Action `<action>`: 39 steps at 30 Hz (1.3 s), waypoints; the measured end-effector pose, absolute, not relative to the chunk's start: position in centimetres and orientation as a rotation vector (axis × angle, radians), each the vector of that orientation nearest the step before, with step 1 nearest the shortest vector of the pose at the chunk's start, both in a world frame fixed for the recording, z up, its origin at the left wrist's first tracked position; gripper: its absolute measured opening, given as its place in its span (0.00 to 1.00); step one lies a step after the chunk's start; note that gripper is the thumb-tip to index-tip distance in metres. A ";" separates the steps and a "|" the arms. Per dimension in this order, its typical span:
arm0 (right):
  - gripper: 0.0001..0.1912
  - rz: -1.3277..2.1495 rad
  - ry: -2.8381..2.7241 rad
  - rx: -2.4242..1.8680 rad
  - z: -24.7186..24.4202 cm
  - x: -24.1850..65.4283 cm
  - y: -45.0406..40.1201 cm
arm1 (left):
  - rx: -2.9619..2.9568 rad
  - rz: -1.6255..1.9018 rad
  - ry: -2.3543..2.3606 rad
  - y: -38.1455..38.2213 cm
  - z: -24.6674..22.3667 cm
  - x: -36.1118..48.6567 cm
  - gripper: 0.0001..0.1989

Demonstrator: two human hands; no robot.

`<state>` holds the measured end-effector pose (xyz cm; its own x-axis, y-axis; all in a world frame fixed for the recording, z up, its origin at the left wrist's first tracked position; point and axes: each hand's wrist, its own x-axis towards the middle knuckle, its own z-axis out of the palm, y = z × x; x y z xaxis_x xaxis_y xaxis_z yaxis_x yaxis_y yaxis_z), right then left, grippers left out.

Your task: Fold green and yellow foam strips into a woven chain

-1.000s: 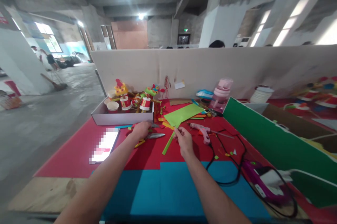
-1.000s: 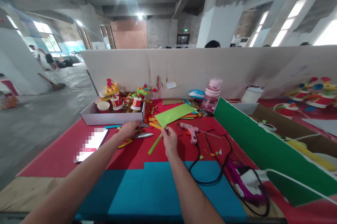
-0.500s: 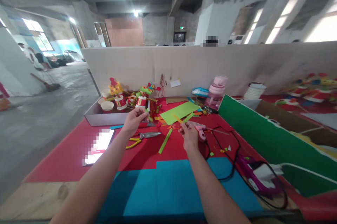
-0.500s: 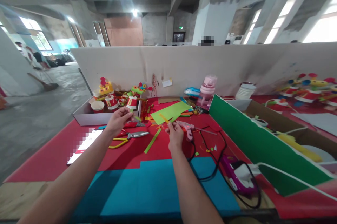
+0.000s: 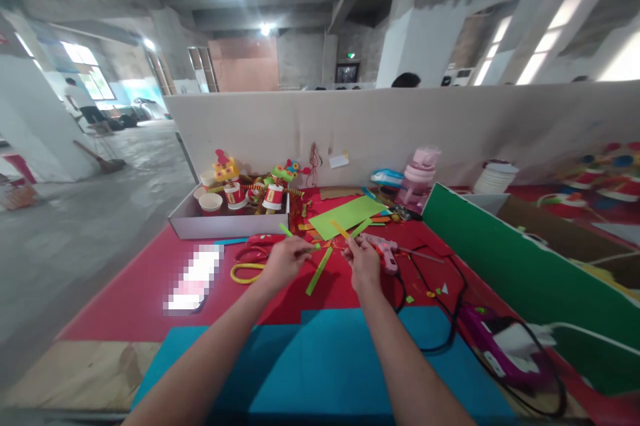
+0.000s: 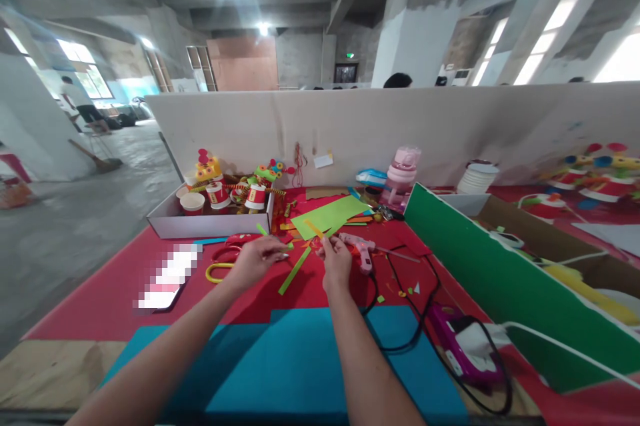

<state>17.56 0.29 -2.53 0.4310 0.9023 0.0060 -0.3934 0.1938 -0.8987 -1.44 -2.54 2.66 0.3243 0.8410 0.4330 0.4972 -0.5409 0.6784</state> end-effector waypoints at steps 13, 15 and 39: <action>0.20 1.021 -0.624 -1.019 -2.8 17.5 0.2 | 2.383 0.497 1.855 1.7 0.8 -1.0 0.15; 0.20 1.044 -0.623 -1.001 -2.7 17.3 0.1 | 2.423 0.554 1.850 1.1 0.5 -1.3 0.17; 0.18 0.969 -0.773 -0.975 -0.2 13.9 1.6 | 2.604 0.078 2.122 -1.1 0.4 -3.7 0.15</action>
